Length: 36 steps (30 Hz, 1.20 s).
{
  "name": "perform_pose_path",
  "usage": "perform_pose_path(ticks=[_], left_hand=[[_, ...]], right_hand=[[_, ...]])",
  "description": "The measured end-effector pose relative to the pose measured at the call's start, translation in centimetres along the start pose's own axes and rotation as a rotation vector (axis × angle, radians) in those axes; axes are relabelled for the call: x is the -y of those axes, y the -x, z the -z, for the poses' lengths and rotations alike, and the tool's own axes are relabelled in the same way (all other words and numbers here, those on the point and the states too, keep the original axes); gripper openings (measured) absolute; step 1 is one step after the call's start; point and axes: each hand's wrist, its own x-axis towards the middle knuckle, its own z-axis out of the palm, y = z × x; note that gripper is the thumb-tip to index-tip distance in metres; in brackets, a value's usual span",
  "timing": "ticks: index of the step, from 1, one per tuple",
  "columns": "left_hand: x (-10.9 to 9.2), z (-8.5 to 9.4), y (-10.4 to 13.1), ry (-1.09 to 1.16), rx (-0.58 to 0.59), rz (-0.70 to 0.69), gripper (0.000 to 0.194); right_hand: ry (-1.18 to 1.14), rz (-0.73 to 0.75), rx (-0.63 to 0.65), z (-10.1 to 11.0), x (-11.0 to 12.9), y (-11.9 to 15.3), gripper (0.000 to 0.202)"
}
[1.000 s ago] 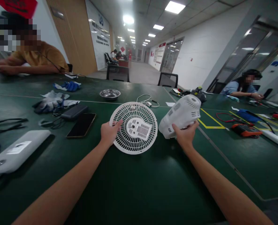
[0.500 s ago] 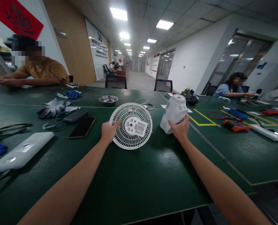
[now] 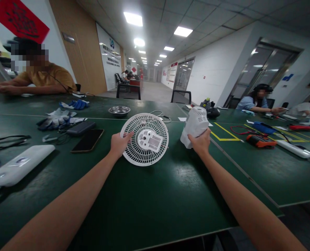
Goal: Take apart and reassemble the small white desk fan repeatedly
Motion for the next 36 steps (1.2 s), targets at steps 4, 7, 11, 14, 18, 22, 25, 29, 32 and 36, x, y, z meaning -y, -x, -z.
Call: perform_pose_path(ticks=[4, 7, 11, 14, 18, 22, 25, 29, 32, 36], left_hand=[[-0.2, 0.1, 0.1, 0.032, 0.040, 0.020, 0.030], [-0.2, 0.1, 0.0, 0.008, 0.035, -0.007, 0.030], [0.1, 0.0, -0.3, -0.007, 0.033, -0.052, 0.033], [0.4, 0.1, -0.5, -0.009, 0.070, -0.065, 0.035], [0.5, 0.2, -0.6, -0.027, 0.064, -0.065, 0.036], [0.2, 0.3, -0.2, -0.034, 0.079, -0.065, 0.038], [-0.4, 0.5, 0.2, -0.032, 0.101, -0.054, 0.038], [-0.7, 0.5, 0.4, -0.027, 0.112, -0.037, 0.036], [-0.4, 0.4, 0.2, -0.032, 0.097, -0.022, 0.034], [-0.2, 0.4, 0.0, -0.020, 0.095, -0.050, 0.033]], right_hand=[[-0.060, -0.001, 0.077, 0.2, -1.2, -1.1, 0.092], [-0.108, -0.010, 0.103, 0.6, -2.3, -2.0, 0.096], [-0.193, 0.017, 0.096, 1.2, -2.9, -2.5, 0.101], [-0.238, 0.021, 0.042, 1.5, -2.6, -2.7, 0.091], [-0.271, 0.032, -0.022, 1.7, -2.1, -2.8, 0.084], [-0.247, 0.039, -0.038, 2.3, -1.8, -3.1, 0.084], [-0.219, 0.047, -0.043, 3.0, -1.6, -3.3, 0.081], [-0.222, 0.027, -0.045, 3.6, -1.6, -3.5, 0.079], [-0.236, 0.003, -0.044, 3.6, -1.8, -3.6, 0.078], [-0.248, -0.005, -0.020, 3.7, -2.0, -3.6, 0.079]])
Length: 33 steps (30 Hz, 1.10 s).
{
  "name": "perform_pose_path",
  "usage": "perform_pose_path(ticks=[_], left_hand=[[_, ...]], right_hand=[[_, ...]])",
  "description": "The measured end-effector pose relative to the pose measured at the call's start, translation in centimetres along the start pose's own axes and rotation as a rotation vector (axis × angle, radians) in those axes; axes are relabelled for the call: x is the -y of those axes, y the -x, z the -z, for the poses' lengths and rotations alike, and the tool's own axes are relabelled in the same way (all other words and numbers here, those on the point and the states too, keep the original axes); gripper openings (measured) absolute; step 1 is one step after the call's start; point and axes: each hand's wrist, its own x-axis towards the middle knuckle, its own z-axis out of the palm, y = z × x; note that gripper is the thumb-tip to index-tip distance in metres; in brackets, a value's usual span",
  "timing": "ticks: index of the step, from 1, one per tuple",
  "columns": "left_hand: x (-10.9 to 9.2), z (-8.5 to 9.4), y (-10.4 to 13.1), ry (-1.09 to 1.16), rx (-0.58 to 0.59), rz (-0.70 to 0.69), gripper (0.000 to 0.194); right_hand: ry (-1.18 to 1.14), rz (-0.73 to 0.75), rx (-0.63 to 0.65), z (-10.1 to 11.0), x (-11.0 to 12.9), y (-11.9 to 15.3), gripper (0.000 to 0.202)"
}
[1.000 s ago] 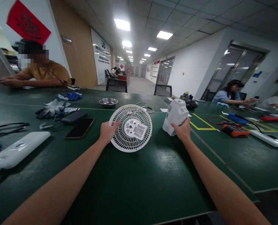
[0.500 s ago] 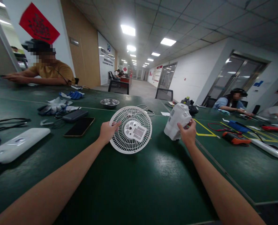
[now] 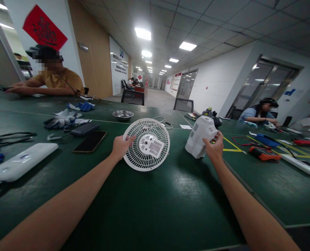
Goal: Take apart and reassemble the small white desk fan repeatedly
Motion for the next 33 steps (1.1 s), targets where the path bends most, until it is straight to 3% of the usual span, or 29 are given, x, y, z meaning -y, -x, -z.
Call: perform_pose_path(ticks=[5, 11, 14, 19, 25, 33], left_hand=[[-0.3, -0.1, 0.2, -0.006, -0.020, 0.013, 0.034], [0.0, -0.1, 0.0, 0.004, -0.020, -0.002, 0.033], [0.1, -0.1, 0.0, 0.020, 0.003, 0.003, 0.034], [-0.4, 0.0, 0.3, 0.021, -0.008, 0.029, 0.033], [-0.4, 0.0, 0.1, 0.049, 0.009, 0.057, 0.031], [0.7, 0.1, -0.6, 0.004, -0.010, -0.005, 0.035]], right_hand=[[-0.025, 0.070, 0.002, 0.2, 0.1, -0.1, 0.082], [0.002, 0.223, -0.143, 0.4, 2.2, 1.0, 0.080], [-0.081, 0.237, -0.014, -0.6, 4.4, 3.5, 0.080], [-0.149, 0.120, 0.280, -3.7, 6.8, 7.4, 0.076], [0.037, 0.048, 0.446, -6.2, 5.4, 8.8, 0.072], [0.310, 0.097, 0.539, -9.1, 4.2, 9.5, 0.069]])
